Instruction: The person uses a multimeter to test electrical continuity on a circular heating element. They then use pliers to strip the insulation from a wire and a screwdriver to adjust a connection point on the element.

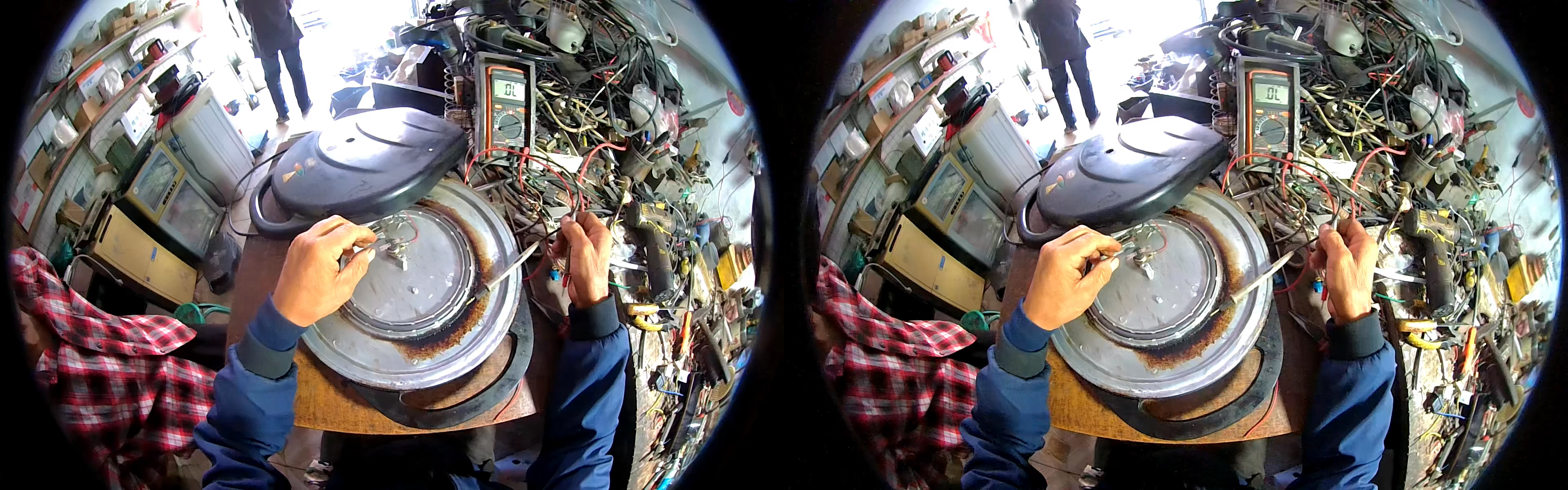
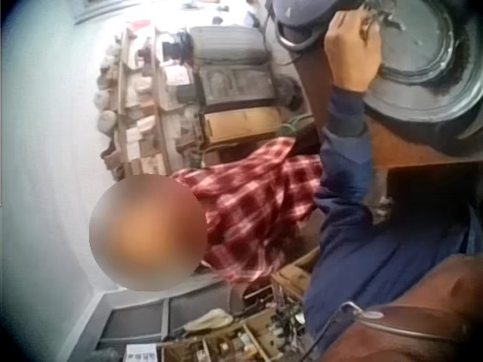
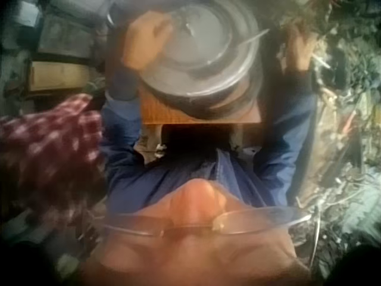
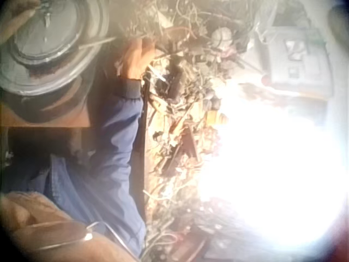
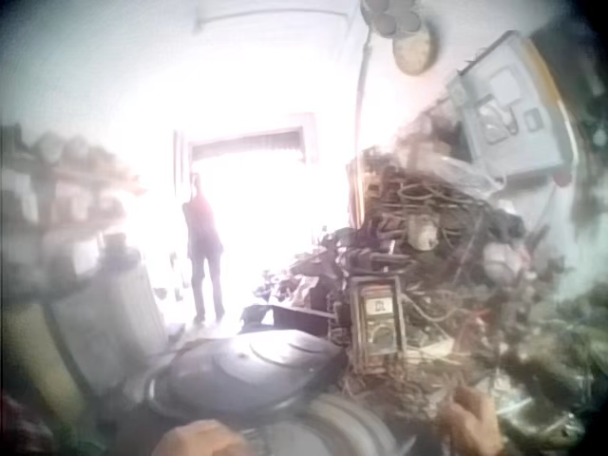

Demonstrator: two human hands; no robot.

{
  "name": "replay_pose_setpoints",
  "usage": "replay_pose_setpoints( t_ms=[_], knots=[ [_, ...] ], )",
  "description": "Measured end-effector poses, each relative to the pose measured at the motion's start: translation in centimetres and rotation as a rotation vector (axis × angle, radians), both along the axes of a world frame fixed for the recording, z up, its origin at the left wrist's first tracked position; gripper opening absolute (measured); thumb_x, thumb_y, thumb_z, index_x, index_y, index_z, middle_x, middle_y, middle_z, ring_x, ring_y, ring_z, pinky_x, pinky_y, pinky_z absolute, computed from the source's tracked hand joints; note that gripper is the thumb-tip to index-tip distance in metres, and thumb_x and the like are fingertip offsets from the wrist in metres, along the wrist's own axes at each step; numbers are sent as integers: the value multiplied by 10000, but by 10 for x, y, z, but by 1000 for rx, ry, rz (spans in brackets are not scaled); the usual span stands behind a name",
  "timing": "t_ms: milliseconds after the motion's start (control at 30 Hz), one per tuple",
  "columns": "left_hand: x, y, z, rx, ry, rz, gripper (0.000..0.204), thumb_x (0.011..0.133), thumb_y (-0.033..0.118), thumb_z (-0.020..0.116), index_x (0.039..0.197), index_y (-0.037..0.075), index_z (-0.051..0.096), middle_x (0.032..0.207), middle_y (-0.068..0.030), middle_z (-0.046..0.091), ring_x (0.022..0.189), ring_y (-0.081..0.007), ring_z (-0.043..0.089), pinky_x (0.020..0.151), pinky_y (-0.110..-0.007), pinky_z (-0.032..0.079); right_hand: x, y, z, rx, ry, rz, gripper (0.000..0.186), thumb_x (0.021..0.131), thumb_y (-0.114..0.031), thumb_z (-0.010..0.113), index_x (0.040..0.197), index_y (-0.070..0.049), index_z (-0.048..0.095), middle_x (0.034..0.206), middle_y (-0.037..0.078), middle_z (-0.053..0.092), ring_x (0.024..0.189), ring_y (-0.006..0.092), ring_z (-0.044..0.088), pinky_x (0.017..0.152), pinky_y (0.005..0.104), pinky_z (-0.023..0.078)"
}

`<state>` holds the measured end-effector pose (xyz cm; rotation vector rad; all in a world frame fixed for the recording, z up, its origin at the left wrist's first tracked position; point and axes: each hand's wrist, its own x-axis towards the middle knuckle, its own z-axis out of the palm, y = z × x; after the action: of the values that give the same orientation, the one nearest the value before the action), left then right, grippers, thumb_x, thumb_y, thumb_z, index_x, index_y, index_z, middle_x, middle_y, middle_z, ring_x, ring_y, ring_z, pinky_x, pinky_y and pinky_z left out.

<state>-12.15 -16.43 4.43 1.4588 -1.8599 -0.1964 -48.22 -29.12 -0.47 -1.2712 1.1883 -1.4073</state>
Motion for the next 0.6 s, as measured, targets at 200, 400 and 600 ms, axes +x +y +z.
replay_pose_setpoints(
  t_ms=[200,400,600],
  knots=[
    [-20,-30,46,113,-266,-54,173,902,88,738,1034,-21,764,884,-183,712,778,-307,718,716,-387,554,-4,-1,-1,-312,15,-143,136,1054,-116,690,1066,15,655,802,-16,623,653,46,525,573,229,425],
    [-55,-59,49,340,-641,99,198,827,289,806,854,94,827,869,-186,769,881,-395,755,811,-506,576,-19,-28,-25,-242,212,-250,195,1005,-136,722,1044,55,711,791,110,717,686,161,648,635,357,536],
    [-68,-67,34,328,-687,200,199,813,323,839,853,127,841,814,-162,765,806,-371,757,771,-469,586,-20,-12,-6,-280,318,-373,280,986,-188,720,1072,77,745,928,231,785,845,326,777,794,419,595]
  ],
)
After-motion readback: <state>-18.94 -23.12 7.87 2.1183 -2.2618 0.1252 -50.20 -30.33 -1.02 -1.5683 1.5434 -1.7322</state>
